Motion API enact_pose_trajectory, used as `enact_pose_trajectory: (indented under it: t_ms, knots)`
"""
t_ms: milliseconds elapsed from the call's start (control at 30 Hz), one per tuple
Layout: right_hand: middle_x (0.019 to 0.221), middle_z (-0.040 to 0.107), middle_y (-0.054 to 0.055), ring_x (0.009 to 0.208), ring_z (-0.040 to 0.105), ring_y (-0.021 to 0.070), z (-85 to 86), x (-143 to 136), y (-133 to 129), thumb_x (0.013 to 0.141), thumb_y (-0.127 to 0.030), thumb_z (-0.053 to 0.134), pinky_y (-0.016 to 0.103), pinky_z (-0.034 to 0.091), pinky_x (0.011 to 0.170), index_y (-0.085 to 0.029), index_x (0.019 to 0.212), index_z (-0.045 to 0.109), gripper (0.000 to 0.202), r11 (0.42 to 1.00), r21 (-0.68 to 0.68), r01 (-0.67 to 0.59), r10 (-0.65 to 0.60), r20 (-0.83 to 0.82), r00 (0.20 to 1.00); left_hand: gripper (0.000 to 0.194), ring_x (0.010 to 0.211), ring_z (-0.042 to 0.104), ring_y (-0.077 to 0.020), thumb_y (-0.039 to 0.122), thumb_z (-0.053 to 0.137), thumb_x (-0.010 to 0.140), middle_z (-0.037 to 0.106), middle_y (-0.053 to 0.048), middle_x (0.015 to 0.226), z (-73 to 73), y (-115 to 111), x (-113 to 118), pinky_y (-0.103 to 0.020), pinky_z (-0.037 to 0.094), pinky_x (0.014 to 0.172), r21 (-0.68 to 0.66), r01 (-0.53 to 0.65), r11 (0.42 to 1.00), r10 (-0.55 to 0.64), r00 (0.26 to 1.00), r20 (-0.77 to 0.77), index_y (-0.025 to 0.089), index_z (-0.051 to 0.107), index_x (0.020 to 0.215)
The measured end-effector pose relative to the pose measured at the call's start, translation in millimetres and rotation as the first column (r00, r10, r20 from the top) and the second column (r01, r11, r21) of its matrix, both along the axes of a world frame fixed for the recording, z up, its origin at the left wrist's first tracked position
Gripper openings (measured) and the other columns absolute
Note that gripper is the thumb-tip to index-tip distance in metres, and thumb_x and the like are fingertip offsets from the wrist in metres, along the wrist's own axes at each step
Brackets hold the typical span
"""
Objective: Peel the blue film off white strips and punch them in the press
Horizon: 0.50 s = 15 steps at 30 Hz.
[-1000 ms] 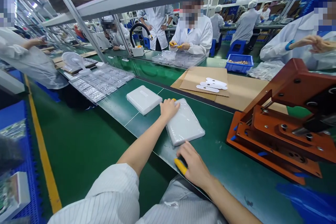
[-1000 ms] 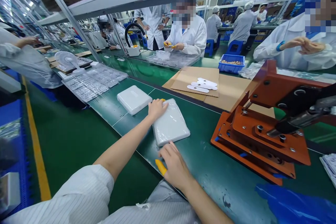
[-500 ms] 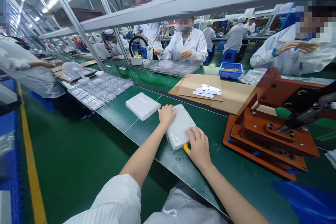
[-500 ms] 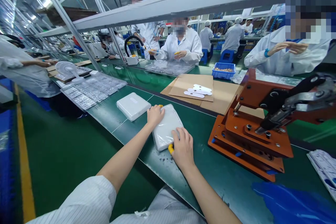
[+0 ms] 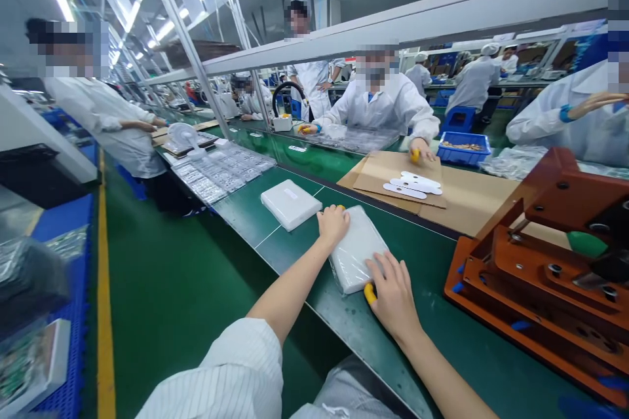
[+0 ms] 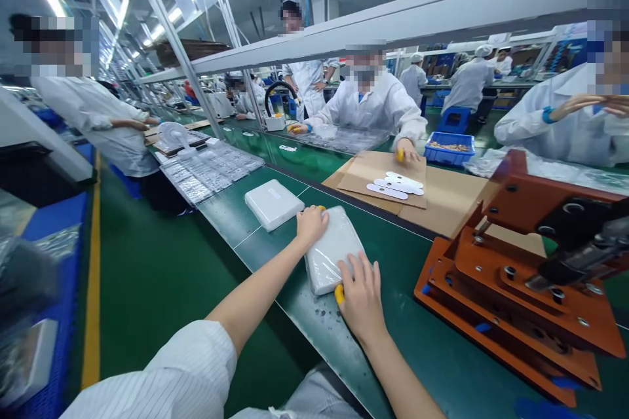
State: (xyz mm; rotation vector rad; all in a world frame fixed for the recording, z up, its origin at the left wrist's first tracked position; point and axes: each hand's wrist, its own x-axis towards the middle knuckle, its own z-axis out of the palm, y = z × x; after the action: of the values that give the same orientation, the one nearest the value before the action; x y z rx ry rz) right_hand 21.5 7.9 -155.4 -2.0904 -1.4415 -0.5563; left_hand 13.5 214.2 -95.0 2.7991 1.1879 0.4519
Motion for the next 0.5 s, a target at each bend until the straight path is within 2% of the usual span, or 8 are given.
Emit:
enact_pose_trajectory:
  t_ms: [133, 233, 400, 500]
  knots:
    - [0.128, 0.054, 0.013, 0.131, 0.035, 0.0340, -3.9, -1.3, -2.4, 0.081, -0.009, 0.040, 0.059, 0.026, 0.105, -0.015, 0.117, 0.055, 0.040, 1.000, 0.008, -0.022, 0.022, 0.069, 0.997, 0.032, 0.102, 0.054, -0.0258, 0.031, 0.035, 0.092, 0.062, -0.011, 0.106, -1.7, -0.3, -1.4, -0.040, 0.034, 0.087, -0.008, 0.000, 1.000, 0.000, 1.000, 0.004, 0.015, 0.061, 0.102]
    - [0.128, 0.055, 0.013, 0.129, 0.039, 0.0344, -6.6, -1.1, -2.1, 0.081, -0.006, 0.037, 0.056, 0.031, 0.102, -0.015, 0.116, 0.055, 0.041, 0.999, 0.030, -0.016, 0.011, 0.162, 0.987, 0.030, 0.101, 0.054, -0.0262, 0.030, 0.038, 0.091, 0.063, -0.011, 0.104, -2.0, -1.0, -4.9, -0.041, 0.035, 0.087, 0.009, 0.003, 1.000, -0.003, 1.000, 0.027, 0.015, 0.062, 0.099]
    - [0.116, 0.064, 0.010, 0.107, 0.059, 0.0312, -14.0, 15.4, 6.4, 0.087, -0.014, 0.030, 0.045, 0.043, 0.085, -0.018, 0.106, 0.061, 0.036, 0.989, 0.113, -0.100, 0.041, 0.437, 0.898, 0.025, 0.094, 0.057, -0.0261, 0.028, 0.043, 0.088, 0.064, -0.011, 0.095, -5.1, 1.3, -9.1, -0.040, 0.039, 0.082, 0.038, 0.003, 0.999, -0.006, 0.996, 0.087, 0.014, 0.064, 0.093]
    - [0.100, 0.070, 0.010, 0.092, 0.066, 0.0230, -5.0, 26.2, 8.4, 0.089, -0.010, 0.029, 0.035, 0.047, 0.082, -0.016, 0.098, 0.062, 0.034, 0.971, 0.157, -0.183, 0.081, 0.503, 0.860, 0.024, 0.096, 0.055, -0.0276, 0.025, 0.044, 0.088, 0.063, -0.012, 0.094, -1.7, 2.6, -9.2, -0.042, 0.039, 0.082, 0.026, 0.019, 0.999, -0.022, 0.991, 0.133, 0.013, 0.064, 0.092]
